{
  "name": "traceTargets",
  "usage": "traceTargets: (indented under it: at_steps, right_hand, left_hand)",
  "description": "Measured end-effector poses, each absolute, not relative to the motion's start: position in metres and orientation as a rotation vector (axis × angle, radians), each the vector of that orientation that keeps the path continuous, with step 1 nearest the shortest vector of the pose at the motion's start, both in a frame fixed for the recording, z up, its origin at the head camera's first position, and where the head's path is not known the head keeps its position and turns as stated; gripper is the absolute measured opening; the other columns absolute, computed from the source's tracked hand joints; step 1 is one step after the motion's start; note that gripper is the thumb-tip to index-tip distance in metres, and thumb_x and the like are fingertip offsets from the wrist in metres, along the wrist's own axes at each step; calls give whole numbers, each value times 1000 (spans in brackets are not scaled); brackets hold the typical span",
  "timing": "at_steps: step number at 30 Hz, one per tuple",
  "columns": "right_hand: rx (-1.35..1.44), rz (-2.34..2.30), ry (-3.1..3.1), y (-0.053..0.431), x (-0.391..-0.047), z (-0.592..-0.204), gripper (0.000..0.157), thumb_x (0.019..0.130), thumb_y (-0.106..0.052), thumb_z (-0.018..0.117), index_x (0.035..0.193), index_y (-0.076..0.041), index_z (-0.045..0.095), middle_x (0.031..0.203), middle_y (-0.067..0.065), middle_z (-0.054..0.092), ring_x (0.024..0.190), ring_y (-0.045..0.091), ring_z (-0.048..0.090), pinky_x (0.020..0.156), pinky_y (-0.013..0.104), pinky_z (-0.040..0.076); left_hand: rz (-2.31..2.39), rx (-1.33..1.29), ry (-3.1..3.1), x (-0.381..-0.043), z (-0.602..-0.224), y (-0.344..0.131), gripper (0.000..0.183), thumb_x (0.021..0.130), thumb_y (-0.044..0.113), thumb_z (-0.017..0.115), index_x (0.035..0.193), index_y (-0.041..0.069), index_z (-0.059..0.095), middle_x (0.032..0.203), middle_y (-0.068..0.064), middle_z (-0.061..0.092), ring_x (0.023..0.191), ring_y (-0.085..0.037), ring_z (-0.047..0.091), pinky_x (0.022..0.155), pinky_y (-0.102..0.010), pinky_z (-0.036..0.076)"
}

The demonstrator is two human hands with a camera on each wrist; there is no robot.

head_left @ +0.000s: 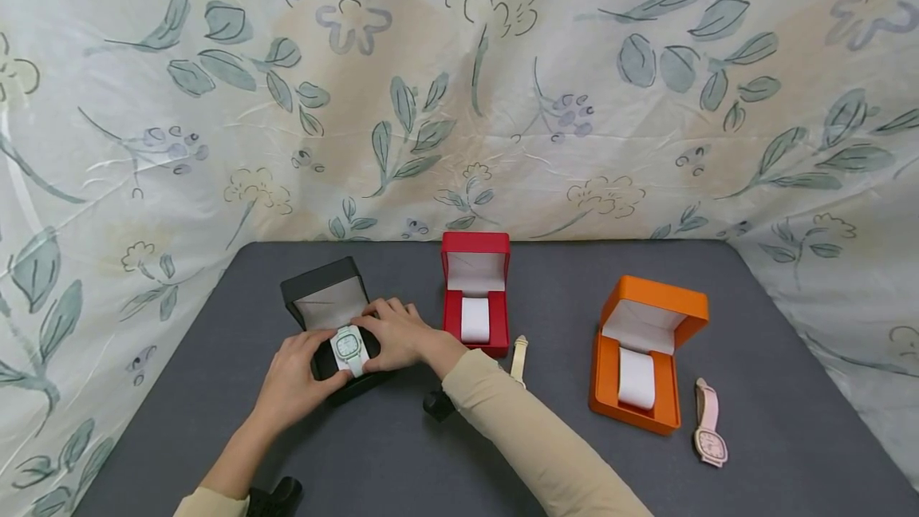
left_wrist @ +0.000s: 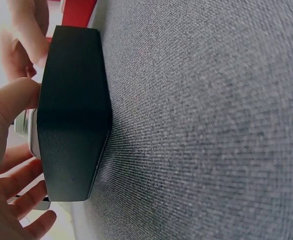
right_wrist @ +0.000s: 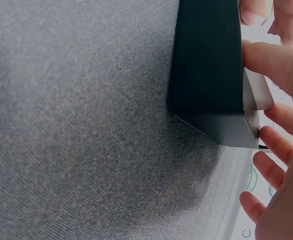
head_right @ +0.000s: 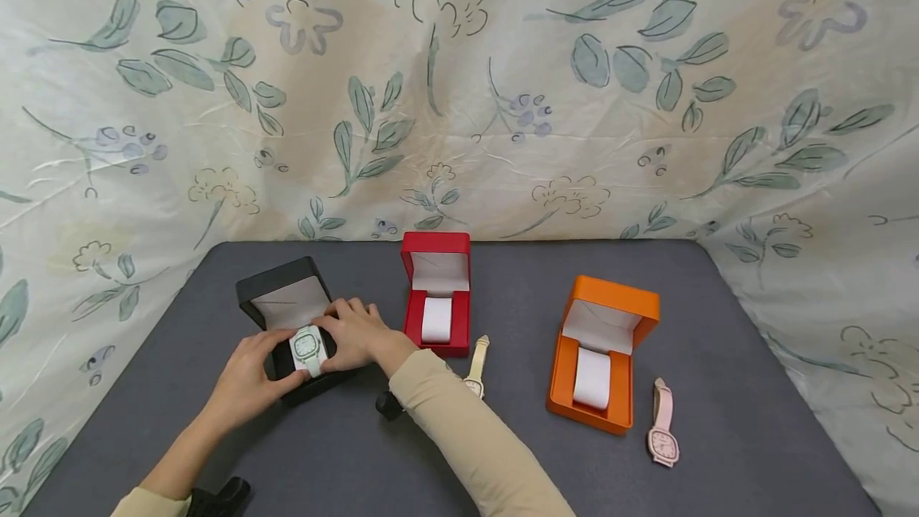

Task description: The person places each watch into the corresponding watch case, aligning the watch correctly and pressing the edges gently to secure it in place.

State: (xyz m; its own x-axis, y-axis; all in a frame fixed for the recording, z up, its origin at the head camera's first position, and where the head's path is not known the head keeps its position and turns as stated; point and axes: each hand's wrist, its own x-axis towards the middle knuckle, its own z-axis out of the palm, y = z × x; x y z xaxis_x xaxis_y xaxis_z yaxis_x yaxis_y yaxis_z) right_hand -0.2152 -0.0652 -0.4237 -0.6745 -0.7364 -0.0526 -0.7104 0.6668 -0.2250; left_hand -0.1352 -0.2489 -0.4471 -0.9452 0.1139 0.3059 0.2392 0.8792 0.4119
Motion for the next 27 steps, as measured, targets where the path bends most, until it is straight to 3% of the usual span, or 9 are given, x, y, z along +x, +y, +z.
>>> traceTargets:
  at_steps: [16,22,27]
  right_hand:
    - [-1244,-307,2712,-59,-215,-426,67,85,-47,58,143,-26,32,140,-2,35,124,17,32,96,38,32]
    - [-1227,-494,2711,-53,-221,-424,54,87,-39,58,136,-23,44,133,0,46,118,16,41,96,37,37]
    - [-1214,-748,2720,-47,-229,-421,39,90,-28,58,127,-17,54,121,0,56,108,13,52,92,27,44]
  left_hand:
    - [-639,-297,-2763,-133,-446,-249,59,70,27,78,120,4,57,118,-16,57,110,-38,47,85,-58,36]
    - [-645,-304,-2754,-132,-444,-250,57,71,26,78,120,5,58,118,-16,56,109,-38,48,84,-59,37]
    - [-655,-288,-2729,-130,-439,-253,55,70,24,78,117,5,59,117,-17,56,108,-39,48,84,-58,38]
